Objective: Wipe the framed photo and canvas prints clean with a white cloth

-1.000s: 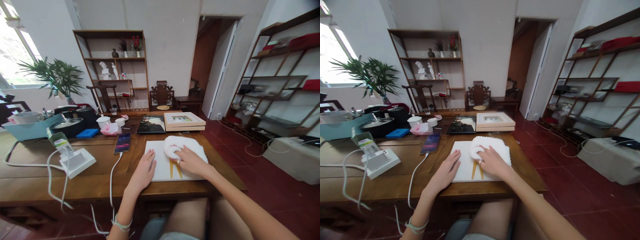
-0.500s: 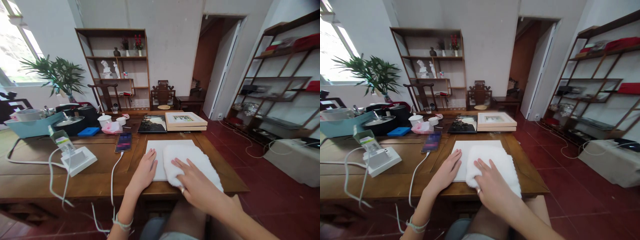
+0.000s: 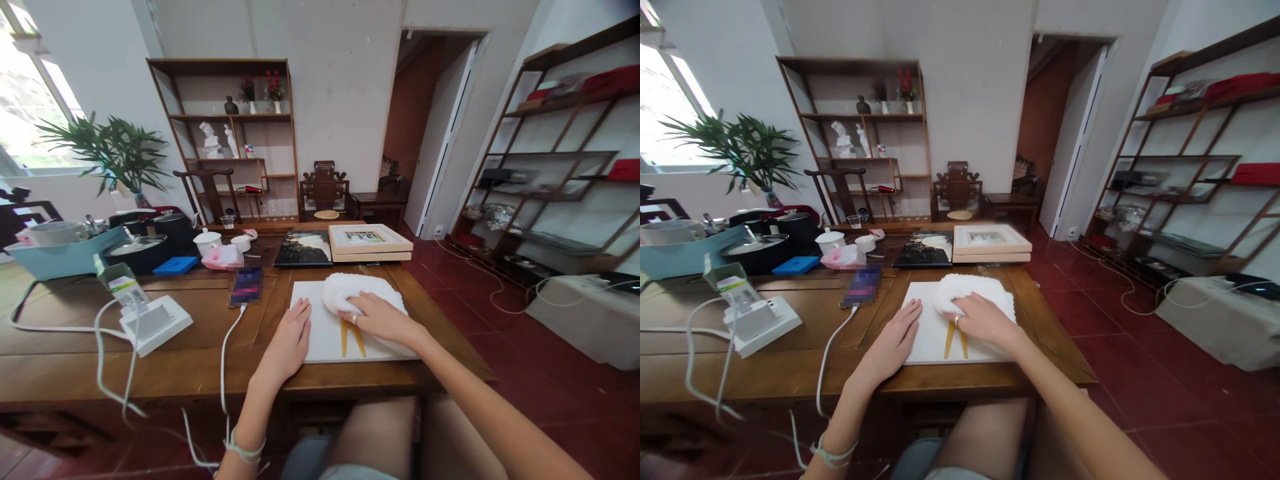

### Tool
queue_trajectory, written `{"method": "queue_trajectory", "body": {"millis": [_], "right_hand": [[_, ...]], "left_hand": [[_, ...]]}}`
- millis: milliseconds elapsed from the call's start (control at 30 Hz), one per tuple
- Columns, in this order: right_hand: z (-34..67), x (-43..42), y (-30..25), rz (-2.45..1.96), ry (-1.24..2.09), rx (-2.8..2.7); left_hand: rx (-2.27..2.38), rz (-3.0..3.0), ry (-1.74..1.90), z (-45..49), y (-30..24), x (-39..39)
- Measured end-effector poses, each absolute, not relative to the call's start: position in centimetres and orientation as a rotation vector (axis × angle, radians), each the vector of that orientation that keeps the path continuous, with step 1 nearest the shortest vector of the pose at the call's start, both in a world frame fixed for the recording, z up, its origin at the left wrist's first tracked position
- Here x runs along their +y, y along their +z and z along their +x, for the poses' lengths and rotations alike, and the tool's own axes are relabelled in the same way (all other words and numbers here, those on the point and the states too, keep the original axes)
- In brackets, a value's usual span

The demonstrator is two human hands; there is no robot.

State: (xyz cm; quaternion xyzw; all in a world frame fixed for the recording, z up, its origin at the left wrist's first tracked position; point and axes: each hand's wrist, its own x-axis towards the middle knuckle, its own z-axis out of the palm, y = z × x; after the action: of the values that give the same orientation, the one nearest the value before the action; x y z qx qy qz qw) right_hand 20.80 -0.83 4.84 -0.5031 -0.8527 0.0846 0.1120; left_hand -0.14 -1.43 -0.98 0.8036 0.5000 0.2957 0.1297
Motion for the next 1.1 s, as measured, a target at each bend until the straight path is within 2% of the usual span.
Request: {"method": "queue_trajectory", "body": {"millis": [200, 400, 633, 767, 1100], "right_hand": [[18.3, 1.9, 4.3, -1.439, 0.104, -2.509], [16.3, -4.3, 2.9, -1.339, -0.060, -2.625], [17.4, -10.5, 4.0, -1.141, 0.175, -2.769], [18.7, -8.7, 4.5, -1.169, 0.185, -2.636], [17.6, 1.0, 3.8, -1.336, -0.094, -2.582]], "left_hand": [[1.364, 2.379, 0.918, -0.8, -1.7, -1.1], [1.380, 2.350, 0.957, -0.7, -2.0, -0.8], [1.414, 2.317, 0.903, -0.3, -1.3, -1.2], [1.424, 2.349, 0.899, -0.4, -1.4, -1.2], [1.422, 2.315, 0.930, -0.4, -1.5, -1.1]]}}
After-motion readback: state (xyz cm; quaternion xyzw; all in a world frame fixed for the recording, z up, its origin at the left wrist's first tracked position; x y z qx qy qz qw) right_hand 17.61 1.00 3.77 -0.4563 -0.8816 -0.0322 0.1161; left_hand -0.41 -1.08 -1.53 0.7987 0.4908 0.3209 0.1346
